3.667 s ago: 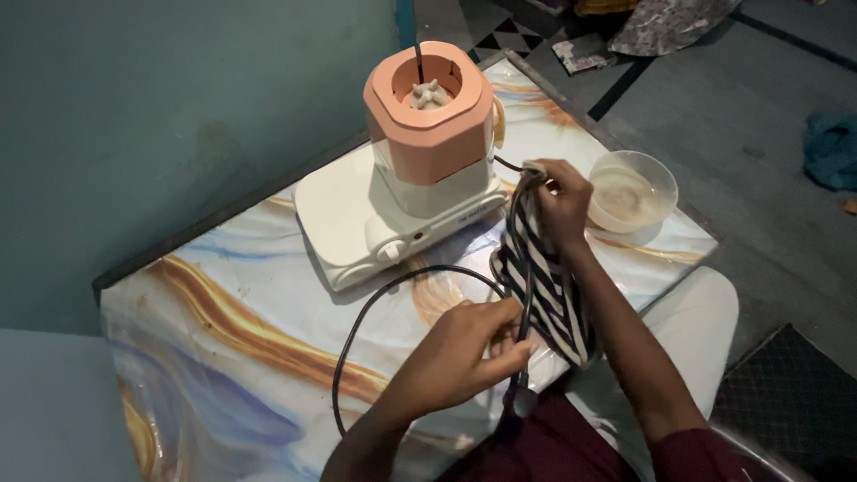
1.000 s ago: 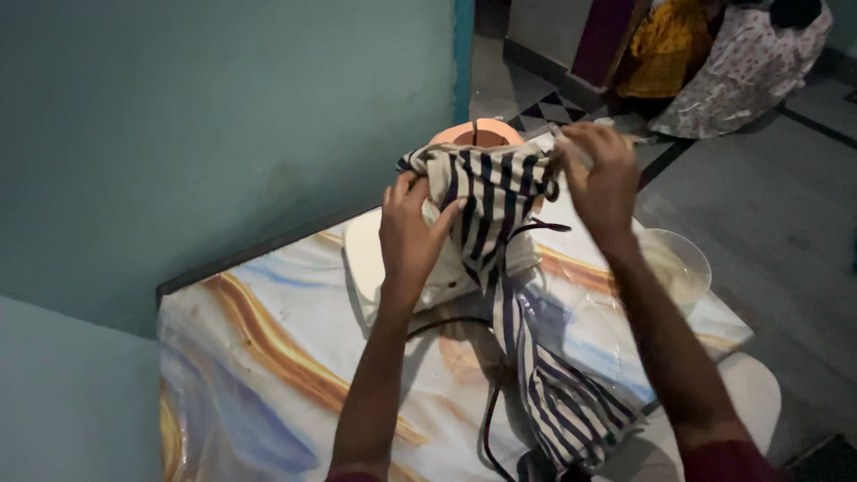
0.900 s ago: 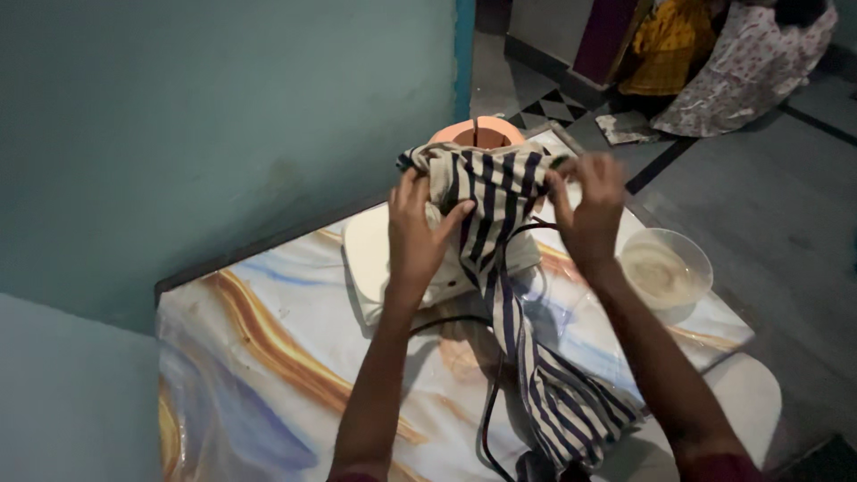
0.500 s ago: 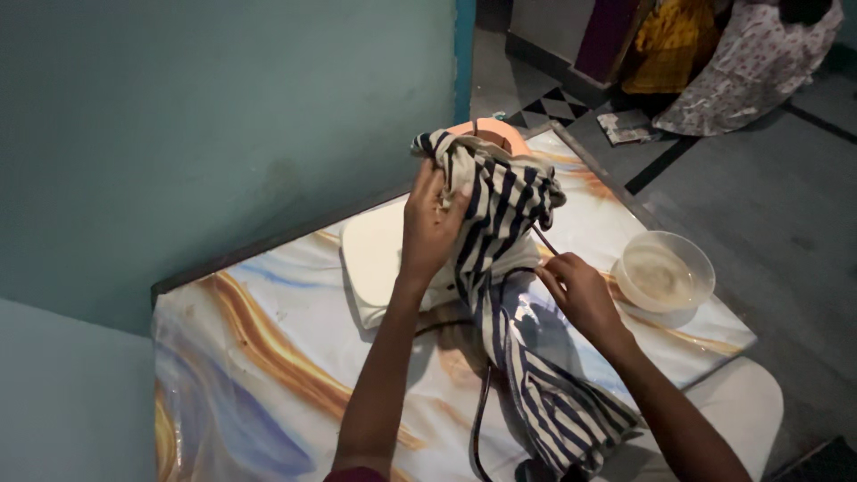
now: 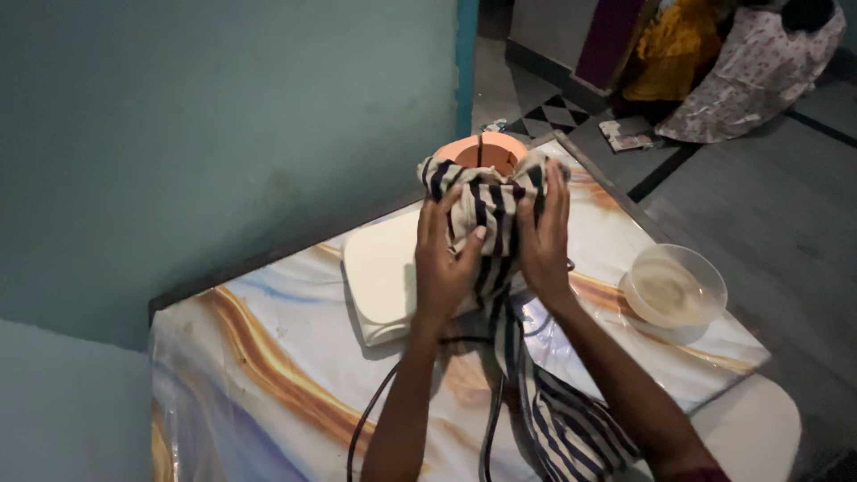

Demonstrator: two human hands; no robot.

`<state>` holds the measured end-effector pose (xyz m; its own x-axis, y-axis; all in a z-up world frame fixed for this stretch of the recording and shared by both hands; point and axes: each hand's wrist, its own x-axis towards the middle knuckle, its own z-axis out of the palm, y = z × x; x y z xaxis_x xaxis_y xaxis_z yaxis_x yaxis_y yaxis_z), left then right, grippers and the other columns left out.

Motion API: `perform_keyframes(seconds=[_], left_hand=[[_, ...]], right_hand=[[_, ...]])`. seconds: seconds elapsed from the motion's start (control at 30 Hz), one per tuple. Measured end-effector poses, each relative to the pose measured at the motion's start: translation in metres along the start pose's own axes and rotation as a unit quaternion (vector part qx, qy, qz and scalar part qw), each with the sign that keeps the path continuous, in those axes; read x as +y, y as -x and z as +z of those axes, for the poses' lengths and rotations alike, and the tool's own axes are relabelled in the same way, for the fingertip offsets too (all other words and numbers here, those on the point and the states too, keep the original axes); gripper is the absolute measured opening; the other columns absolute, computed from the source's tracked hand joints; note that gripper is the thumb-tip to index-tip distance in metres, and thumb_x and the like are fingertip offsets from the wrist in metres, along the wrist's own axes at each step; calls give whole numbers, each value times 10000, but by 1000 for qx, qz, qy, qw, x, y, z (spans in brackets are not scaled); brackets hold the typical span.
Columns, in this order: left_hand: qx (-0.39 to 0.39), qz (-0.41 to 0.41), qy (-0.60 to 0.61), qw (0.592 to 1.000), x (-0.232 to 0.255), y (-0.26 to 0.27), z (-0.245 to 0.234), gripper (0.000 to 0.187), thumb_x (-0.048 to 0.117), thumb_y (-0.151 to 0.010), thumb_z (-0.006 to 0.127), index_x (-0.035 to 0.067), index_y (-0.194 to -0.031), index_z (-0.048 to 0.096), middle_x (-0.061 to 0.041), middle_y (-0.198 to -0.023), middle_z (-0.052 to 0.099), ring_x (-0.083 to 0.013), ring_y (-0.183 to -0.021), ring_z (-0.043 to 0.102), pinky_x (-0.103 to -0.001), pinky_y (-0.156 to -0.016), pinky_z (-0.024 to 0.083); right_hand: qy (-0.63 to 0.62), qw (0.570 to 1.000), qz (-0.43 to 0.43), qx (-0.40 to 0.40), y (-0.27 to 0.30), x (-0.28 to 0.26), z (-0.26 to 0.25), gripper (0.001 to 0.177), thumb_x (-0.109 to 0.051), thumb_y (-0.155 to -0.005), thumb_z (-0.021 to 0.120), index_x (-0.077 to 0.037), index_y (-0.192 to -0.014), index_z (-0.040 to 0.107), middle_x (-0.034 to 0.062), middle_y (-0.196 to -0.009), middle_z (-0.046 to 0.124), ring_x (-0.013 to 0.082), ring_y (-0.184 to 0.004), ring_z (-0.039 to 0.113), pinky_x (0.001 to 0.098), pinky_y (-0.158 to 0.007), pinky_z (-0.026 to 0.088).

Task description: The person uses a striped cloth to wipe the exterior and top opening of a small pink and white kitchen appliance. They repeatedly rub the surfaces and handle the cloth while the appliance sits on a patterned table.

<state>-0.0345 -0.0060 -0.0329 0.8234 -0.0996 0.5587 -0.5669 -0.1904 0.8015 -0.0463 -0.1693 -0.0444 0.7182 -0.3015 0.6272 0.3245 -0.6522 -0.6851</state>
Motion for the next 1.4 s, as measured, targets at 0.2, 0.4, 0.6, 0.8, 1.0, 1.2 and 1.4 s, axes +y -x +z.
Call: perform_keyframes(seconds=[0.2,0.4,0.6,0.8,1.0,1.2,1.4], left_hand=[[2,-18,23,1000,-6,13,9,560,204,-931,753,127,-1440,532,-272,-1574,379,-453,-1475,436,-531,-1205,397],[56,88,-25,994,1,18,8,602,164,-813,873,106,-1311,539,-298,-1678,110,-512,-1564,194,-562,-1221,344],[10,57,-13,998,-8,21,9,612,195,-851,860,67,-1343,520,-275,-1693,263,-439,-1553,373,-484,-1234,418],[22,46,-42,998,-4,24,2,662,210,-790,909,65,-1319,538,-201,-1437,553,-387,-1399,555,-447,-1157,480],[18,25,-84,996,-4,22,4,885,220,-687,950,31,-1373,423,-236,-1484,411,-467,-1376,473,-516,-1131,427],[10,-64,-33,997,1,23,12,904,309,-737,897,14,-1412,375,-204,-1529,349,-378,-1352,524,-452,-1076,469],[41,14,-105,994,5,27,13,833,279,-787,900,-3,-1414,428,-236,-1497,404,-418,-1393,480,-485,-1152,442]], right_hand=[[102,979,-23,-177,-63,1,-16,431,-344,-1059,501,-101,-1388,635,129,-1580,531,310,-1499,429,487,-1224,334],[28,967,-183,-174,-59,-8,-33,485,-351,-1038,578,-62,-1425,619,158,-1557,551,319,-1515,466,519,-1296,289],[50,993,-37,-105,-35,-6,-25,629,-358,-1060,540,-31,-1579,401,257,-1597,437,379,-1501,396,458,-1215,311],[160,952,-118,-234,-76,-1,-22,601,-386,-1041,519,-93,-1560,443,178,-1606,453,356,-1472,426,480,-1162,368],[164,907,-112,-370,-77,-20,-3,503,-444,-1013,375,-353,-1486,521,-38,-1526,559,189,-1381,537,446,-1124,434],[198,892,-244,-326,-79,-17,-4,436,-380,-1065,391,-281,-1444,584,-45,-1491,584,192,-1378,540,584,-1197,249],[37,985,-6,-171,-64,-8,-21,455,-264,-1028,451,-157,-1446,598,115,-1552,548,284,-1409,529,407,-1161,396]])
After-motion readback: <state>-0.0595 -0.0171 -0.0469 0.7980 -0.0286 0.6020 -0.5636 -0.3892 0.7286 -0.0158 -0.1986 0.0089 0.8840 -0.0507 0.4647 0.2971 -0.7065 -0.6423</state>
